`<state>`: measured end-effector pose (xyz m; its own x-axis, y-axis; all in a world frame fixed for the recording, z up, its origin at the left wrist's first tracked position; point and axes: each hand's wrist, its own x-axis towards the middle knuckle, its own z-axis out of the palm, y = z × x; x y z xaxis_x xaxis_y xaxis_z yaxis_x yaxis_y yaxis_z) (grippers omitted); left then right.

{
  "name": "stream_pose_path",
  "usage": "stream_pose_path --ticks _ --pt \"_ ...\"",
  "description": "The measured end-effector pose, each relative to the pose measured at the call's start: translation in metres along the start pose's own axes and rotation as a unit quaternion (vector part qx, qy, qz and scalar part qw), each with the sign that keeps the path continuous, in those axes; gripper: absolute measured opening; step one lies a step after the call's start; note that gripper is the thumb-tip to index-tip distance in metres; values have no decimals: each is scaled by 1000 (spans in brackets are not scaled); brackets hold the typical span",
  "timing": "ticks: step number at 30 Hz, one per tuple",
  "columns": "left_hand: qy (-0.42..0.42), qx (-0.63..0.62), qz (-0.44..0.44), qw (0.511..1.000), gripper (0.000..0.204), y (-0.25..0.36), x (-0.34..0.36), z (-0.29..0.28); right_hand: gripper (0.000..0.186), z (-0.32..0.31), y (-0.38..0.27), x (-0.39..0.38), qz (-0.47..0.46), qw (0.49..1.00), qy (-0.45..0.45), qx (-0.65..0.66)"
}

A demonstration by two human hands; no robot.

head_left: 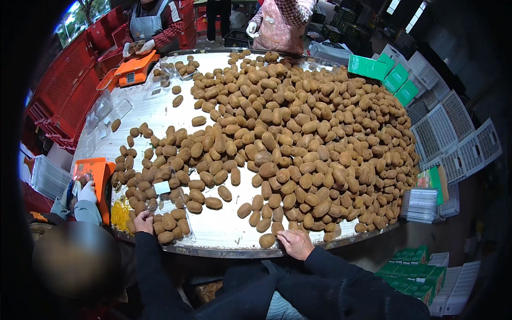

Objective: The person picks kiwis from a large pile on a table and places them into clear plastic trays. They then retrieve a cardboard box, open it, and continue filling trays with kiwis. The filled trays are set aside on the table.

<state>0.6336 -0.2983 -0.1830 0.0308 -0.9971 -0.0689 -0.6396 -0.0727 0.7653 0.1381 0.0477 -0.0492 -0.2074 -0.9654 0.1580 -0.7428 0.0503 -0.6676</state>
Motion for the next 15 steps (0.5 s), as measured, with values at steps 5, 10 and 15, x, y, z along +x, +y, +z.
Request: stream_pose_path --ticks 5,10,15 --pt "68 26 -9 997 32 25 -15 1 11 2 -1 2 -10 1000 -12 -8" --pt "120 146 9 982 33 95 -55 -17 12 2 -3 -1 -6 1000 -28 -12" --pt "152 113 70 979 28 161 -98 -21 13 2 -6 -2 -14 999 -43 -1"
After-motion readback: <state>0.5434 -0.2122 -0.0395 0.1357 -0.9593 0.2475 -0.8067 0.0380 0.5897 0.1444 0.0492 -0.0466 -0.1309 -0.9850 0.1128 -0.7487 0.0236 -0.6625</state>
